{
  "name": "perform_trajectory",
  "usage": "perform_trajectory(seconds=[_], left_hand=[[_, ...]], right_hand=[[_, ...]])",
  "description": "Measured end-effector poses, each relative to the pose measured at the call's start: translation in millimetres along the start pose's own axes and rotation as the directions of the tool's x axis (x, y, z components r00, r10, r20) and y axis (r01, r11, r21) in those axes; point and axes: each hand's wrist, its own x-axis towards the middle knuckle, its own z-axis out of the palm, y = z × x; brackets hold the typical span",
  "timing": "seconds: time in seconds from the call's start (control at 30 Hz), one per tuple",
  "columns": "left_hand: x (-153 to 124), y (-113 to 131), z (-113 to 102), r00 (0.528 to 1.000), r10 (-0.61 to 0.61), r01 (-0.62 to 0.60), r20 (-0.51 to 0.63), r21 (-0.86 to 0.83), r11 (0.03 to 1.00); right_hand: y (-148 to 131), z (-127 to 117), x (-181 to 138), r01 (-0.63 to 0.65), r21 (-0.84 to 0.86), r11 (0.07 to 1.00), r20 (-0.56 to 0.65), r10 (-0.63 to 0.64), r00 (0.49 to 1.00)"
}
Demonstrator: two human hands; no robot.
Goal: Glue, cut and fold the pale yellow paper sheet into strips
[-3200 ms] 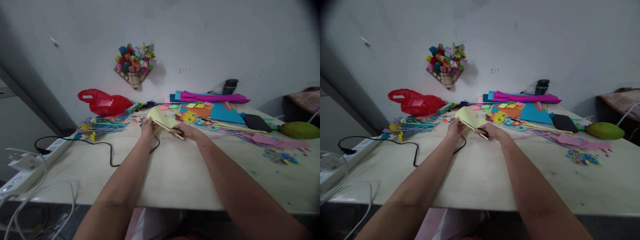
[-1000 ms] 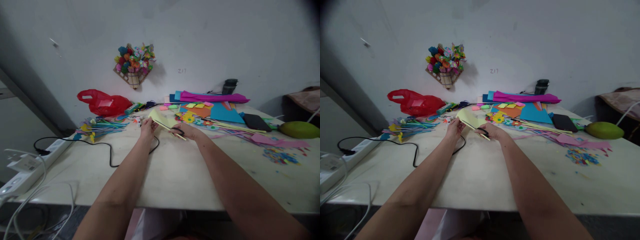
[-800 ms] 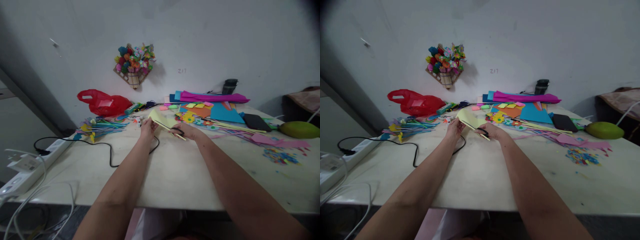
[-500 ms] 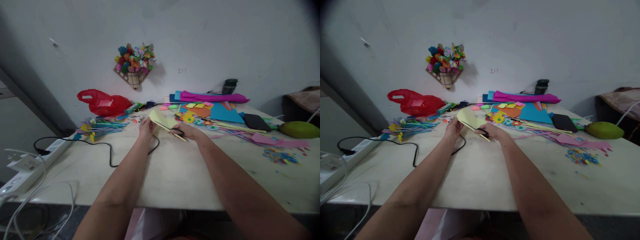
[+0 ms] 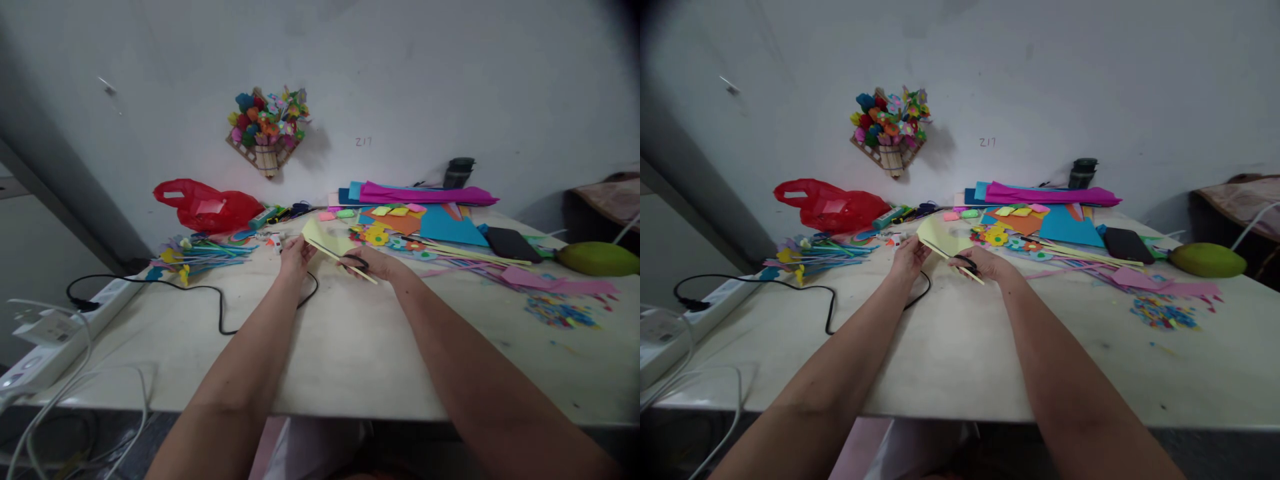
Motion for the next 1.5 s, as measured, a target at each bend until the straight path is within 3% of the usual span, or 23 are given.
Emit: perform_trajectory(seconds=[0.93, 1.23, 1.5], left_hand=[[-1, 1, 1, 1.0, -0.015, 0.015, -0.016, -0.014, 1.0], [-1, 2, 1, 0.999, -0.014, 0.015, -0.038, 0.016, 1.0], [-2, -1, 3, 1.0, -0.008, 0.008, 0.027, 0.013, 1.0]], right_hand=[[-4, 2, -1, 0.068, -0.161, 0.985, -0.049, -0.077, 0.996], [-3, 3, -1, 0.023, -0.088, 0.996, -0.037, -0.026, 0.999], [5, -1, 5, 0.006, -0.015, 1.0, -0.022, -0.006, 1.0]])
